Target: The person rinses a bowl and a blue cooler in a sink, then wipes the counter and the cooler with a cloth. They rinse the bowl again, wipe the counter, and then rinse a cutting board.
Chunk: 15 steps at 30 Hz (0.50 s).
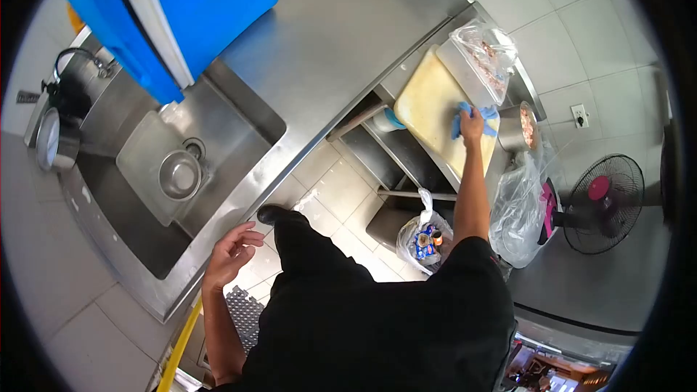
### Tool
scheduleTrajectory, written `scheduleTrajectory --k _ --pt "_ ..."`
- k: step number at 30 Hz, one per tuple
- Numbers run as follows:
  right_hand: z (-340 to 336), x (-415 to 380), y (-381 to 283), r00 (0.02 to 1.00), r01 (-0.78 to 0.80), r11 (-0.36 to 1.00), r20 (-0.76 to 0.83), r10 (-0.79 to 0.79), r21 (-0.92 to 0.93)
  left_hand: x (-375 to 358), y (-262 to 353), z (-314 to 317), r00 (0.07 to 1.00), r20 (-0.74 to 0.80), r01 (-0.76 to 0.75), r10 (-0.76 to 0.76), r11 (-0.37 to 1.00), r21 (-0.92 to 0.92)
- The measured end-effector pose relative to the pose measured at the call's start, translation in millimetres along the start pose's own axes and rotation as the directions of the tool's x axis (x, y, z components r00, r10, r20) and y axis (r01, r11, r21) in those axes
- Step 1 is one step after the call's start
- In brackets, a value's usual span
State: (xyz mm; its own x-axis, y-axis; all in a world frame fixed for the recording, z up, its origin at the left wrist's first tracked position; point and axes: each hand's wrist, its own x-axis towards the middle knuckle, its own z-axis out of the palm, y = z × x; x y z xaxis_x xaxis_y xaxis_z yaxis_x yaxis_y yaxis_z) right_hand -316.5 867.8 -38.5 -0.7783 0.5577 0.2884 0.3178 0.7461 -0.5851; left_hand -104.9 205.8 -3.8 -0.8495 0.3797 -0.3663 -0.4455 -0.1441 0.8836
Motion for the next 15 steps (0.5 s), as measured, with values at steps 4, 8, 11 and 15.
scheduleTrajectory --k 4,8,11,15 --pt "-8 -2 -99 0.986 0.057 0.992 -0.160 -0.038 0.113 21 7 6 1.000 0.007 -0.017 0.018 1.000 -0.007" --pt "7 10 -165 0.972 0.111 0.993 -0.210 -0.102 0.030 43 5 16 0.999 -0.024 -0.038 0.038 0.999 0.028" --pt "53 16 -184 0.977 0.204 0.962 -0.099 -0.189 0.182 55 3 18 0.996 -0.068 -0.048 0.055 0.994 0.101" --pt "123 -1 -182 0.883 0.469 0.825 0.197 -0.427 -0.315 54 11 19 0.987 -0.149 -0.035 0.052 0.993 0.115"
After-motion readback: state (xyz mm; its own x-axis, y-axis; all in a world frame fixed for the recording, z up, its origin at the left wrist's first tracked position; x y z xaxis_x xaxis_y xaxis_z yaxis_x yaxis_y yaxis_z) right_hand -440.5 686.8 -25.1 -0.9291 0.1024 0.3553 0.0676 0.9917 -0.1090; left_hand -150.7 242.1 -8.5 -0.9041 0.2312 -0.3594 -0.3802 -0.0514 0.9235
